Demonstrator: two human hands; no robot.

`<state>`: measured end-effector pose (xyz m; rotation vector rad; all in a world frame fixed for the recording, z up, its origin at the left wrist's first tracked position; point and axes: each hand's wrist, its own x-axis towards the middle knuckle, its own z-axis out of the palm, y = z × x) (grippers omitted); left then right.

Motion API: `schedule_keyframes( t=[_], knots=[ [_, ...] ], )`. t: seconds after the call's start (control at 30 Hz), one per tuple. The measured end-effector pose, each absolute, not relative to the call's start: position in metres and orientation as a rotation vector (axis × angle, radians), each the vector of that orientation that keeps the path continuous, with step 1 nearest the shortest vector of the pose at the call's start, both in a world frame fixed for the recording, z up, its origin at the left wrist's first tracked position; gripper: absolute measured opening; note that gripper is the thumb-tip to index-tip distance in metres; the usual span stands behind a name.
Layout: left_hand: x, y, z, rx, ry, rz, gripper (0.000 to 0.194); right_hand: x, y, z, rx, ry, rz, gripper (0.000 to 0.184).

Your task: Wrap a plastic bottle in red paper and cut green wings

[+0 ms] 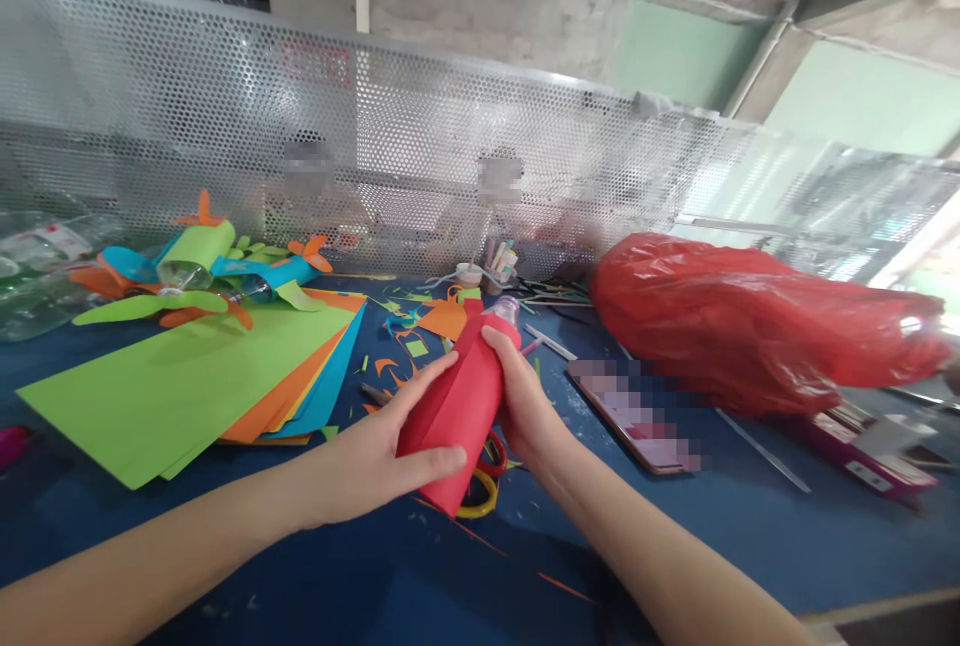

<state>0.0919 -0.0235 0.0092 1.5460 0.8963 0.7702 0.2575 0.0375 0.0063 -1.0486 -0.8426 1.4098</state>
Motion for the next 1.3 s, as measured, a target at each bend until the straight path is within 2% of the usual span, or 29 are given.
schedule_keyframes(
  t=[0.13,0.37,0.67,1.0,1.1,1.2,1.3],
  knots=[
    [0.094,-0.029,0.011,1.601,0.932,0.762,0.068,0.257,0.037,0.006,-1.025,-0.845,1.377,0.047],
    [0.092,-0.023,0.005,1.521,0.944,0.838,0.068,0.259,0.038,0.010,-1.022,-0.867,1.462,0.042],
    [0.094,-0.023,0.003,1.615,0.962,0.844,0.063,0.260,0.037,0.011,-1.075,-0.865,1.347,0.045],
    [0.090,-0.012,0.004,1.090,0.606,0.784,0.049,0.257,0.037,0.009,-1.019,-0.864,1.361,0.044],
    [0.093,-0.014,0.002,0.991,0.656,0.861,0.051,0.255,0.036,0.009,-1.013,-0.857,1.398,0.046],
    [0.097,-0.014,0.001,0.829,0.712,0.888,0.064,0.253,0.033,0.009,-0.985,-0.862,1.430,0.049],
    [0.098,-0.014,0.001,0.758,0.694,0.856,0.065,0.251,0.030,0.008,-0.946,-0.885,1.436,0.047]
  ],
)
